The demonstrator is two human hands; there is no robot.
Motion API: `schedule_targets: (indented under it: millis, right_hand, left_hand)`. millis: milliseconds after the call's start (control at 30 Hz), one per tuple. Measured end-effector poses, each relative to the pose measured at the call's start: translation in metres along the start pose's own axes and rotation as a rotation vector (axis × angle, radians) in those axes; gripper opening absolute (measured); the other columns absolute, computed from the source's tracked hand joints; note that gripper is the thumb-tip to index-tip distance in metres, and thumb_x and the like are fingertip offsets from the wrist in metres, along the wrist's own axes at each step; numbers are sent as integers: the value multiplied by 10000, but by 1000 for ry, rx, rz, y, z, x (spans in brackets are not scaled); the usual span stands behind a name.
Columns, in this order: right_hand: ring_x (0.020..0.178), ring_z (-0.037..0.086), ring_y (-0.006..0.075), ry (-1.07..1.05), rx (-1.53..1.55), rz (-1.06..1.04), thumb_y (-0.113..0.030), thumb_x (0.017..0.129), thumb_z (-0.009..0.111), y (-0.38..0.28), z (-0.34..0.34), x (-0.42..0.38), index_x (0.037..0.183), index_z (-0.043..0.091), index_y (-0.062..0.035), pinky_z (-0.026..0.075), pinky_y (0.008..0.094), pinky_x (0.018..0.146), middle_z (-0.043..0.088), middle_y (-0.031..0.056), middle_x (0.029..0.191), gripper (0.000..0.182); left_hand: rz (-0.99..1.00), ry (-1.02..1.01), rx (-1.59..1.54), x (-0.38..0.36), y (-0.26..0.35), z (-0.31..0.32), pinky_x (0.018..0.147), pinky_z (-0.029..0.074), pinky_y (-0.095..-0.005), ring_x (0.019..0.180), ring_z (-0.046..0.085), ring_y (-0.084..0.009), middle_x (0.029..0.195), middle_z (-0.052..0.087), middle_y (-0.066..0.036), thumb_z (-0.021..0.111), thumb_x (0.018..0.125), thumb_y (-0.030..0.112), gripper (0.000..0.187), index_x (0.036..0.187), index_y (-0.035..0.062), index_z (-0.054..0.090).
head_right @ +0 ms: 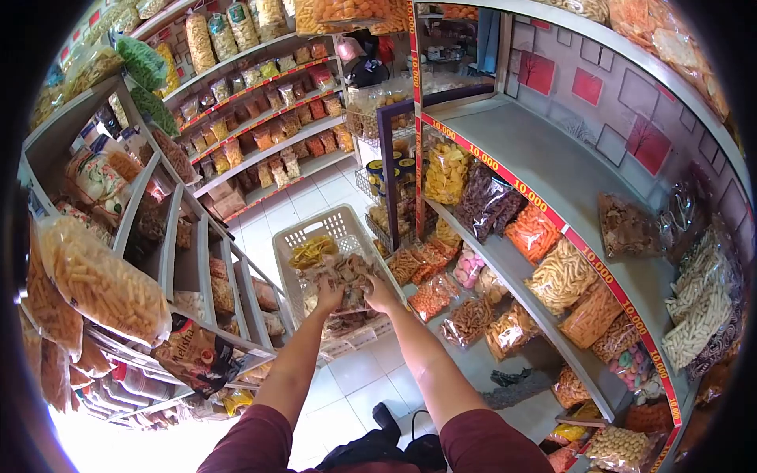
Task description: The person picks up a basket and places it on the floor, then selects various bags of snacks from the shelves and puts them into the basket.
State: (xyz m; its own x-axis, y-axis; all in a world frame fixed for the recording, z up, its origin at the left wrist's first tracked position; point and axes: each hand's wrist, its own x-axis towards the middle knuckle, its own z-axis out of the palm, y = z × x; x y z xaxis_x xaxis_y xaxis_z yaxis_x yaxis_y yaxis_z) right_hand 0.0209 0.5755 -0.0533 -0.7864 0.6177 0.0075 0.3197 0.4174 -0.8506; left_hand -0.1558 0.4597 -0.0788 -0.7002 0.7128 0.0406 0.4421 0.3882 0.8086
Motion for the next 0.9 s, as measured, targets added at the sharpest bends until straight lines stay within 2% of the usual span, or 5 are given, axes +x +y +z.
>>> schedule_targets:
  millis: [167, 467, 633, 733, 900]
  right_hand:
    - [1288, 543, 382, -26, -22, 93, -195, 905, 599, 10, 23, -6, 1470, 466, -120, 435, 417, 1084, 569, 212, 1400, 586]
    - [1327, 523, 369, -161, -132, 182, -306, 904, 618, -8, 10, -10, 1529, 413, -196, 418, 417, 1114, 526, 203, 1459, 667]
    - [1340, 504, 372, -27, -108, 18, -297, 895, 649, -19, 0, -9, 1485, 423, -16, 398, 404, 1129, 510, 245, 1451, 692]
    - [1329, 511, 379, 29, -56, 24, -300, 895, 653, -42, -28, -15, 1461, 436, 12, 400, 409, 1124, 527, 267, 1421, 682]
    - [1325, 511, 372, 159, -43, -115, -378, 944, 647, -86, -88, -20, 1429, 483, -12, 406, 425, 1106, 532, 230, 1423, 629]
  left_hand:
    - [11, -7, 21, -5, -24, 9, 1012, 473, -483, 1188, 592, -461, 1219, 645, -293, 673, 874, 400, 695, 1428, 45, 446]
    - [-116, -257, 143, -28, 42, -21, 1063, 450, -444, 1256, 577, -402, 1328, 599, -283, 684, 819, 300, 745, 1476, 53, 435]
    - [80, -67, 189, -9, 25, -5, 1115, 407, -450, 1300, 538, -433, 1398, 535, -318, 718, 828, 376, 885, 1555, 61, 325]
    - [75, -227, 31, -21, 103, -42, 1134, 376, -439, 1371, 450, -434, 1463, 461, -317, 691, 861, 339, 770, 1460, -56, 412]
    - [249, -74, -39, 19, 130, -20, 1156, 358, -446, 1382, 445, -426, 1478, 446, -318, 708, 871, 379, 846, 1504, -56, 354]
